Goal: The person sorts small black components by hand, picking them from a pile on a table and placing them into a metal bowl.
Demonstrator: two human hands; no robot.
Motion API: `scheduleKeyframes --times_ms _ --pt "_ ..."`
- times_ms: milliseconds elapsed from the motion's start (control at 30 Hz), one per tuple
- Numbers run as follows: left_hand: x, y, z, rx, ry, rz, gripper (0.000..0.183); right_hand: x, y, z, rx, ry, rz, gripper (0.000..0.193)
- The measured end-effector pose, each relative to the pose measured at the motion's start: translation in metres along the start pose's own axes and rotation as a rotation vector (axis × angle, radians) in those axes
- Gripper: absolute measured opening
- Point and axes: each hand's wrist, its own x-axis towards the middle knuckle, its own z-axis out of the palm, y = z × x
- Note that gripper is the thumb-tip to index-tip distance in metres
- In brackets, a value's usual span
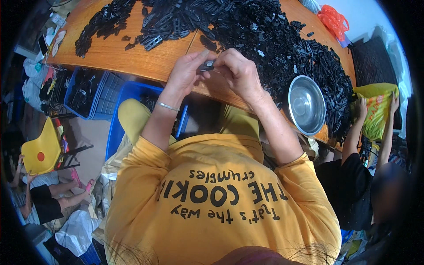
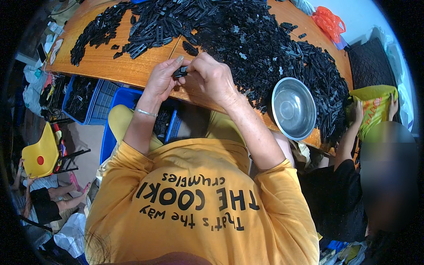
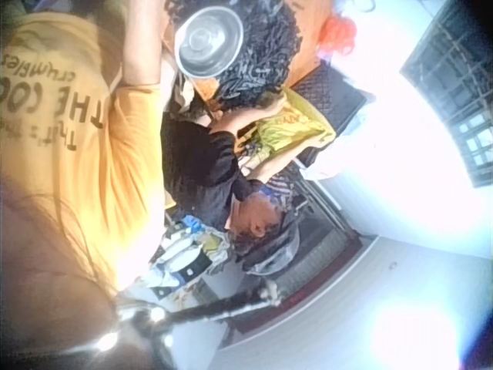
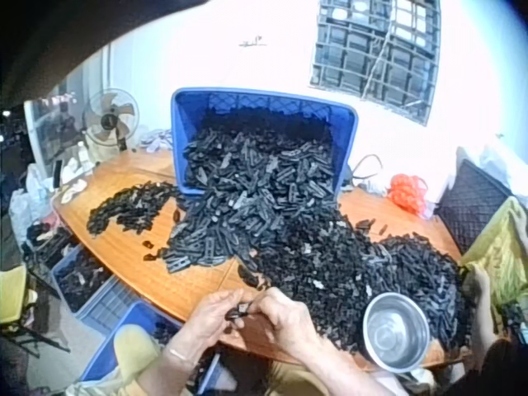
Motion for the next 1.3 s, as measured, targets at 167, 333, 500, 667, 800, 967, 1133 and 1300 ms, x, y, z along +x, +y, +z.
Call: scheduleKeyframes --times_ms 167,333,500,667,800,967,1133,1300 --pt "-0.003 -0.001 -0.010 0.127 -0.010 -0.086 0.034 -0.005 -0.002 -0.008 -0.074 -0.091 -0.005 0.021" --pt "-0.012 -0.008 -0.013 0.165 -0.053 -0.087 0.031 -0.016 0.012 0.001 -0.103 -0.123 -0.030 0.011" --pt "-0.014 -0.013 -0.011 0.235 -0.077 0.003 0.030 -0.022 0.013 0.013 0.010 -0.116 0.339 0.028" --pt "-0.018 -0.027 -0.009 0.287 -0.068 0.139 0.034 -0.027 0.023 0.021 0.140 -0.236 0.656 0.035" --pt "-0.027 -0.035 -0.004 0.281 -0.027 0.183 0.035 -0.035 0.027 0.032 0.207 -0.244 0.719 0.039" --pt "-0.043 -0.038 -0.011 0.459 -0.015 0.250 0.036 -0.049 0.030 0.054 0.315 -0.243 0.741 0.037" --pt "-0.089 -0.031 -0.043 0.488 -0.078 0.176 0.034 -0.044 -0.005 0.049 0.443 -0.472 0.673 0.028" --pt "-0.136 -0.031 -0.093 1.302 0.148 0.392 0.028 -0.044 0.011 0.041 0.239 -0.353 0.549 0.021"
